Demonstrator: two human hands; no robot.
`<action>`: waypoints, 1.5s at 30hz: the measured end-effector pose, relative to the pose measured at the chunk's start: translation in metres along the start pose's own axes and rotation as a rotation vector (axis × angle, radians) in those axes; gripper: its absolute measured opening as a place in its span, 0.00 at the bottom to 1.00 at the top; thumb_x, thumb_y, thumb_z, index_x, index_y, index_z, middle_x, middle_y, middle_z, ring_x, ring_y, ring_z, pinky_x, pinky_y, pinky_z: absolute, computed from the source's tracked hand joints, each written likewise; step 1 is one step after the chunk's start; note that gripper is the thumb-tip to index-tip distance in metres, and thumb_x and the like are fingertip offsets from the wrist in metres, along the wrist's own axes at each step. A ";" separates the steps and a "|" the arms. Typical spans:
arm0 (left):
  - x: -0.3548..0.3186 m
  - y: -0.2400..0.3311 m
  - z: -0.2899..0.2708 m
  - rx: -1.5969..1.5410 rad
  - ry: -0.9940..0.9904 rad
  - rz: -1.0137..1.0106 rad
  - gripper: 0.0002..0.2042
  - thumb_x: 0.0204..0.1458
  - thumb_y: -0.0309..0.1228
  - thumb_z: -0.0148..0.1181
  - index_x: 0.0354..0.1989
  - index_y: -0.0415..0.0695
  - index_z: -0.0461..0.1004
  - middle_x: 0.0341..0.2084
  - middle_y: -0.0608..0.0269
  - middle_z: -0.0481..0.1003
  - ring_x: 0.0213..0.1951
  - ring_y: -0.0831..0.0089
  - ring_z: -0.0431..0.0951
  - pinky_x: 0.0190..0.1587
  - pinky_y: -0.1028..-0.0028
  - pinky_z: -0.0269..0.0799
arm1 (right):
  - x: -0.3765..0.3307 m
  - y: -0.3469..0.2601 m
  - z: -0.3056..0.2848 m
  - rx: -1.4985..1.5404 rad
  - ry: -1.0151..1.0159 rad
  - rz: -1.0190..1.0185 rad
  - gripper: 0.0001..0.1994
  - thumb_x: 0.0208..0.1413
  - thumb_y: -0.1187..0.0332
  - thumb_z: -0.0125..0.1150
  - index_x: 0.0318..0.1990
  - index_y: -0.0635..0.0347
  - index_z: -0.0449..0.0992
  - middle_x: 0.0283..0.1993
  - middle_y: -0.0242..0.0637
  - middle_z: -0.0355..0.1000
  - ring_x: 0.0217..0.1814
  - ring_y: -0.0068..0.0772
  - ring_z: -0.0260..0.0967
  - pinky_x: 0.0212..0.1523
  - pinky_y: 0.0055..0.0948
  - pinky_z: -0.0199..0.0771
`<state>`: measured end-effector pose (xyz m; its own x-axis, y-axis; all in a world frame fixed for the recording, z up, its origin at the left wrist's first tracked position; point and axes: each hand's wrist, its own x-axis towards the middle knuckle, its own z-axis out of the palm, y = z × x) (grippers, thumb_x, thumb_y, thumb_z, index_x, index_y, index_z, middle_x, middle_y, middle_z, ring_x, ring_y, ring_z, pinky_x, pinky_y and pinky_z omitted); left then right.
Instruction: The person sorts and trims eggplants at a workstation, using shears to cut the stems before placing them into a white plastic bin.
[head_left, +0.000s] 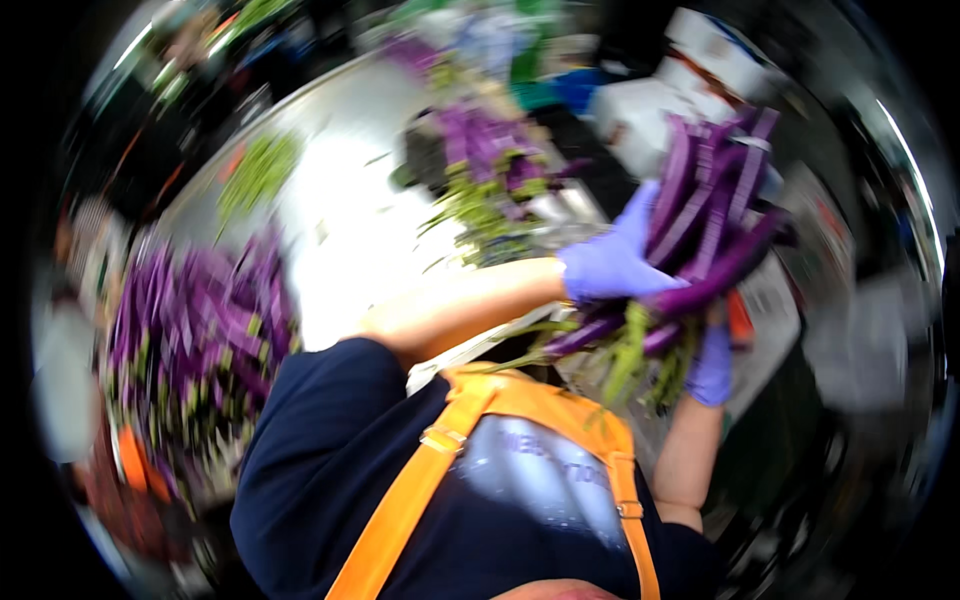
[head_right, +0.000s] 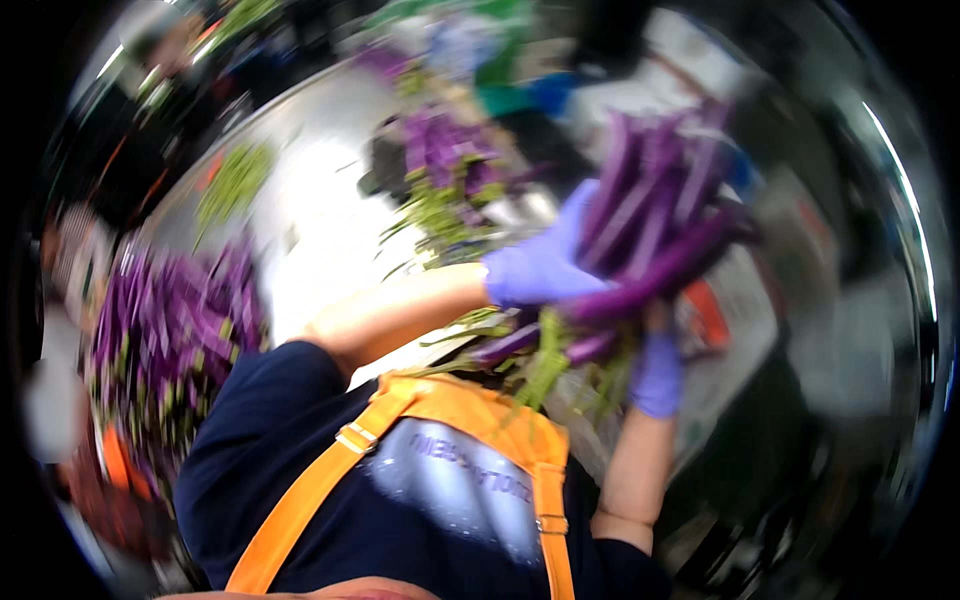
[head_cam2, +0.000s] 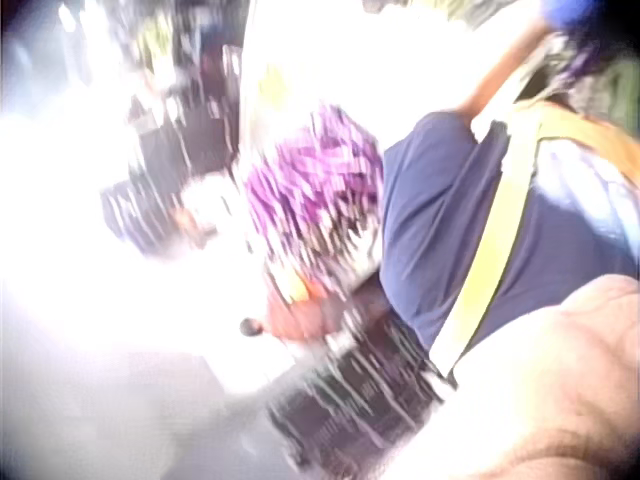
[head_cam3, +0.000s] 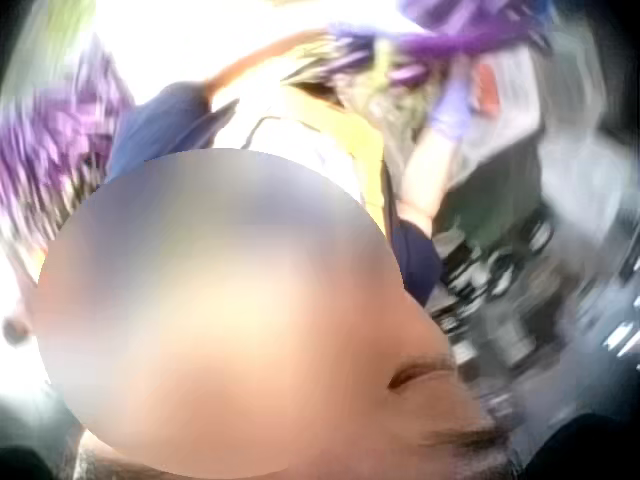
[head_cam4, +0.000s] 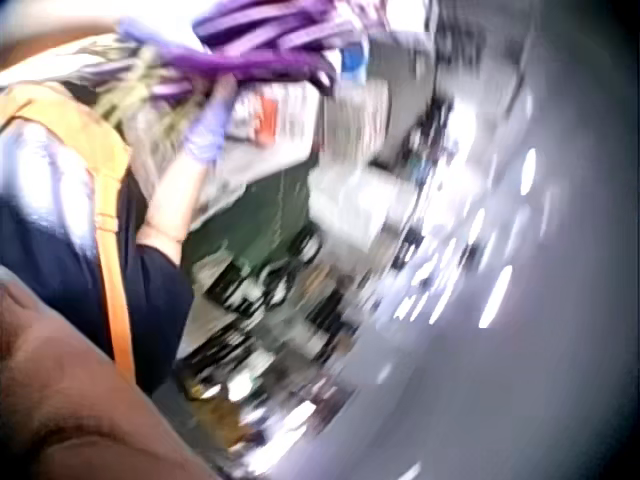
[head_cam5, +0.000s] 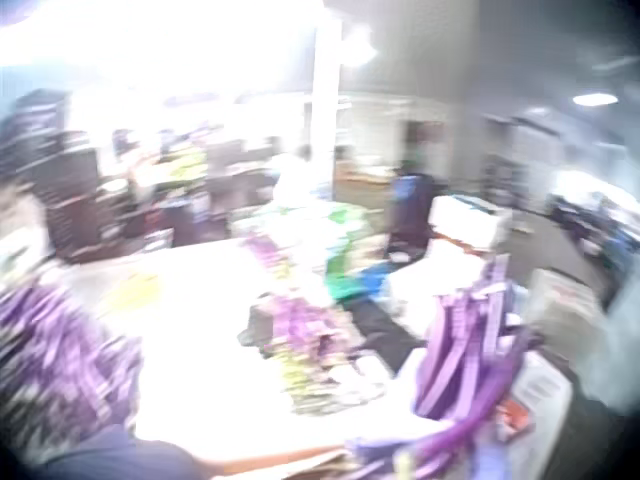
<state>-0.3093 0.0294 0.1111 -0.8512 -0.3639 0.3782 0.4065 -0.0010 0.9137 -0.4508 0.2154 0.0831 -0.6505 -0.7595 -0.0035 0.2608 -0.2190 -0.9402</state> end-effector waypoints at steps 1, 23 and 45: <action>-0.011 -0.005 -0.009 0.001 0.049 0.011 0.69 0.42 0.42 0.82 0.77 0.34 0.26 0.75 0.42 0.48 0.75 0.62 0.50 0.76 0.65 0.45 | 0.006 0.002 0.001 -0.042 -0.029 0.030 0.35 0.62 0.55 0.67 0.72 0.60 0.62 0.66 0.35 0.67 0.67 0.29 0.64 0.69 0.32 0.64; -0.314 -0.086 -0.093 0.050 1.601 -0.473 0.65 0.54 0.28 0.71 0.71 0.41 0.05 0.69 0.47 0.56 0.63 0.62 0.66 0.65 0.69 0.66 | 0.109 0.271 0.352 -0.581 -1.859 1.104 0.31 0.55 0.60 0.72 0.63 0.61 0.68 0.50 0.38 0.77 0.46 0.28 0.76 0.46 0.31 0.82; -0.339 -0.039 -0.134 -0.609 0.602 -1.138 0.36 0.55 0.62 0.64 0.58 0.42 0.74 0.45 0.51 0.80 0.38 0.63 0.83 0.41 0.64 0.83 | 0.064 0.255 0.386 -1.423 -1.769 -0.072 0.50 0.41 0.59 0.71 0.76 0.54 0.55 0.70 0.58 0.61 0.70 0.59 0.61 0.72 0.42 0.61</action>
<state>0.0076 0.0283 -0.0723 -0.5996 -0.2265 -0.7676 -0.1839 -0.8945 0.4076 -0.1507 -0.1256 -0.0249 0.6504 -0.5555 -0.5180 -0.7584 -0.4367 -0.4839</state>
